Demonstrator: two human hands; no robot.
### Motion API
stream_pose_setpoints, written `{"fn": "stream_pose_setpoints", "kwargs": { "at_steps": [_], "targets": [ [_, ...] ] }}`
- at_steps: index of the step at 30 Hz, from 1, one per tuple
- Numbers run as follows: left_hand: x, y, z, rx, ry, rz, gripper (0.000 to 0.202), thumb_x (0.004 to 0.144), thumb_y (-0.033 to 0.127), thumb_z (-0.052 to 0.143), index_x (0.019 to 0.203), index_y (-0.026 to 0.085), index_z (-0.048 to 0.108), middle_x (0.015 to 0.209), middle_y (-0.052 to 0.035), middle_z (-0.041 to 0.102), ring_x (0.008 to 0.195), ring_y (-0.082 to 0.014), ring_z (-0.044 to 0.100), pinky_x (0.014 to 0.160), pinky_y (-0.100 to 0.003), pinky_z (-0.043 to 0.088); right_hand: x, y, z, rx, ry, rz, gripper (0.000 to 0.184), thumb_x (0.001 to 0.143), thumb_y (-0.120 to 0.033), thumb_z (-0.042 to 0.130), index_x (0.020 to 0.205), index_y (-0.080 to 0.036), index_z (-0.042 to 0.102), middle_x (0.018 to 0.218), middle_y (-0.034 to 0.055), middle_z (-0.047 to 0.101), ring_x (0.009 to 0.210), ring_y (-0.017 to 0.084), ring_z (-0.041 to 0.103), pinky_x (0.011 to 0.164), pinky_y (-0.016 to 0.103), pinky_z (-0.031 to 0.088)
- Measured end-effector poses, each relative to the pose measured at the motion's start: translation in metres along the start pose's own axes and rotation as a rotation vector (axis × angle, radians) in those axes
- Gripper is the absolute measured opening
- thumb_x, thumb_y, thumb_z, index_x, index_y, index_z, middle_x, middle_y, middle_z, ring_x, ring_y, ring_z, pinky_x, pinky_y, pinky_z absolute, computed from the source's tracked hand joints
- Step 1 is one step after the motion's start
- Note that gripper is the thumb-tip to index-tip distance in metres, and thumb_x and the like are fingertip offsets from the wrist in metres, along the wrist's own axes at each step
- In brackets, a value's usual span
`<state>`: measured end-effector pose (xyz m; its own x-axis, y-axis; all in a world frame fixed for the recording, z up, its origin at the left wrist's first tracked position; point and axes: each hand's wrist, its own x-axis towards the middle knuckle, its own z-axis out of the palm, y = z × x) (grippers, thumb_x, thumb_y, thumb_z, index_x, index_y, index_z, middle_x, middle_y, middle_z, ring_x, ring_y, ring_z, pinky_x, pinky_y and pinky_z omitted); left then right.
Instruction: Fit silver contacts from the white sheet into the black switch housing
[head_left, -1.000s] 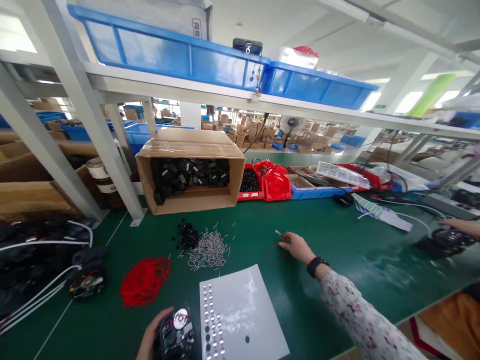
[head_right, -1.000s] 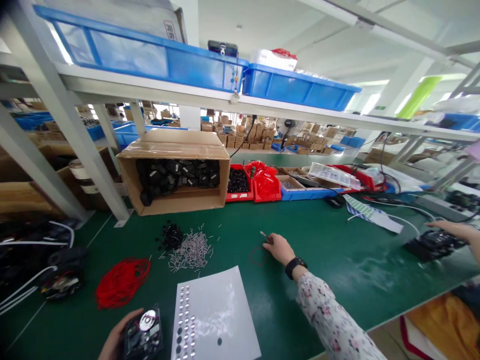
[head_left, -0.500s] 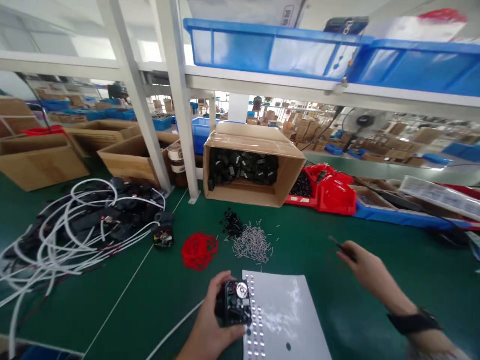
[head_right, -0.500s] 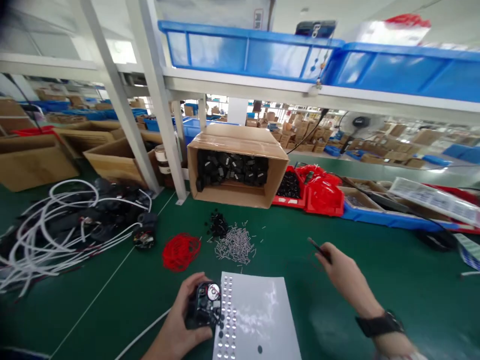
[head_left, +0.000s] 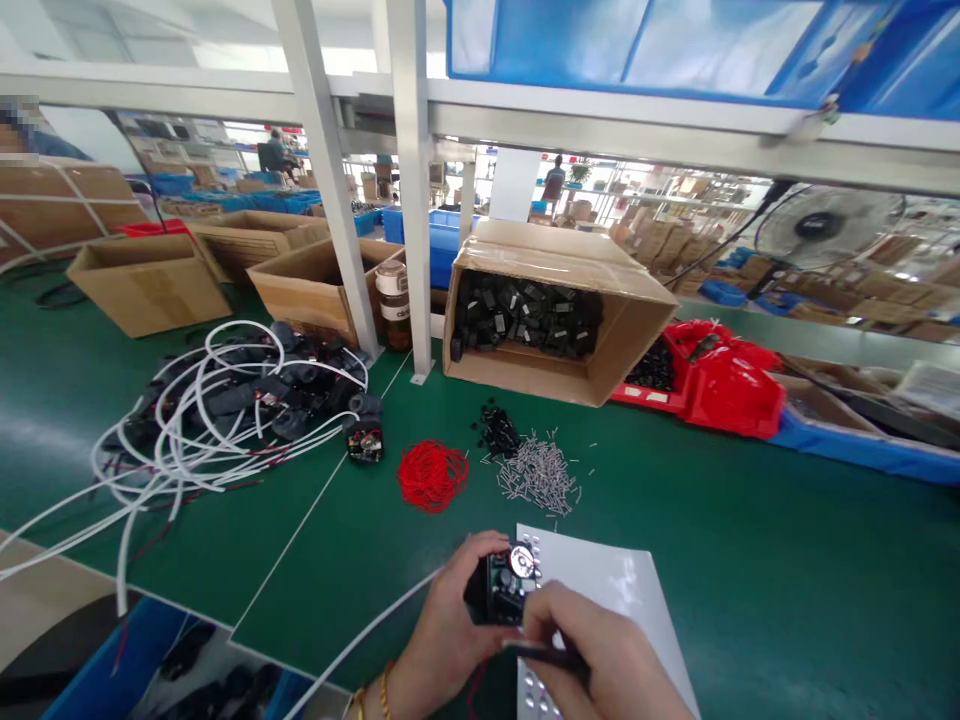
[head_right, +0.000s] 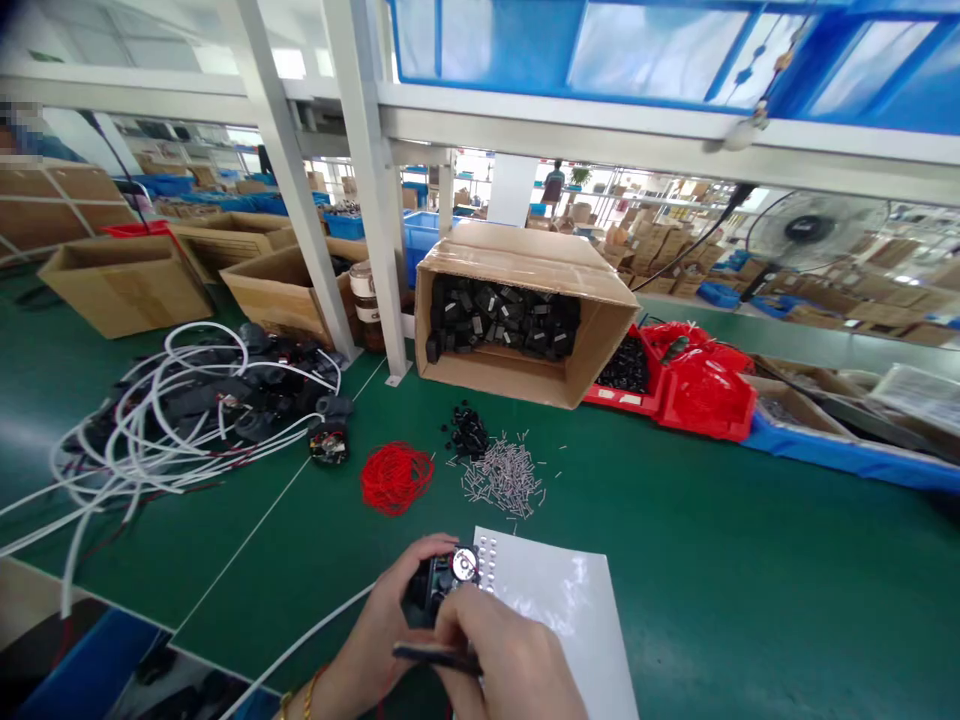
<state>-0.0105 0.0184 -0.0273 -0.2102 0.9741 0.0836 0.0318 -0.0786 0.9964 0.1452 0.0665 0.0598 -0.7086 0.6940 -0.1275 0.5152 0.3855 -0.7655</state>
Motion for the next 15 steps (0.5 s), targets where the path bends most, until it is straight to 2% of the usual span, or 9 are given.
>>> {"fn": "stream_pose_setpoints", "kwargs": {
  "at_steps": [2,4,9,15],
  "targets": [
    [0.001,-0.002,0.0,0.007,-0.009,0.018,0.059,0.057,0.037,0.084,0.108,0.023,0.058,0.118,-0.0075,0.059,0.114,-0.0276,0.052,0.102,-0.037,0.039,0.015,0.0,0.012,-0.046,0.057,-0.014,0.006,0.076,-0.025,0.048,0.07,-0.024,0.047,0.065,0.0,0.059,0.058,0.017,0.051,0.052,0.026,0.035],
    [0.001,-0.002,-0.001,0.012,-0.007,0.003,0.062,0.056,0.04,0.084,0.109,0.022,0.058,0.119,-0.0085,0.059,0.115,-0.0284,0.052,0.102,-0.038,0.039,0.025,0.001,0.014,-0.062,0.097,0.011,0.009,0.079,-0.025,0.045,0.07,-0.023,0.045,0.067,0.0001,0.057,0.06,0.017,0.051,0.055,0.026,0.035],
    [0.001,-0.003,-0.002,-0.019,0.003,-0.004,0.071,0.049,0.046,0.086,0.109,0.023,0.058,0.119,-0.0077,0.059,0.116,-0.0296,0.051,0.103,-0.039,0.039,0.03,0.005,0.003,-0.042,0.115,0.052,0.011,0.081,-0.028,0.046,0.072,-0.023,0.046,0.066,-0.0007,0.056,0.061,0.017,0.051,0.057,0.026,0.035],
    [0.0,-0.002,-0.003,-0.025,0.002,-0.016,0.072,0.048,0.049,0.085,0.11,0.023,0.059,0.121,-0.0081,0.058,0.117,-0.0295,0.051,0.104,-0.041,0.038,0.028,0.015,-0.001,-0.071,0.12,0.035,0.011,0.084,-0.027,0.046,0.073,-0.022,0.047,0.07,-0.0001,0.053,0.064,0.018,0.05,0.06,0.027,0.034]
  ]
}}
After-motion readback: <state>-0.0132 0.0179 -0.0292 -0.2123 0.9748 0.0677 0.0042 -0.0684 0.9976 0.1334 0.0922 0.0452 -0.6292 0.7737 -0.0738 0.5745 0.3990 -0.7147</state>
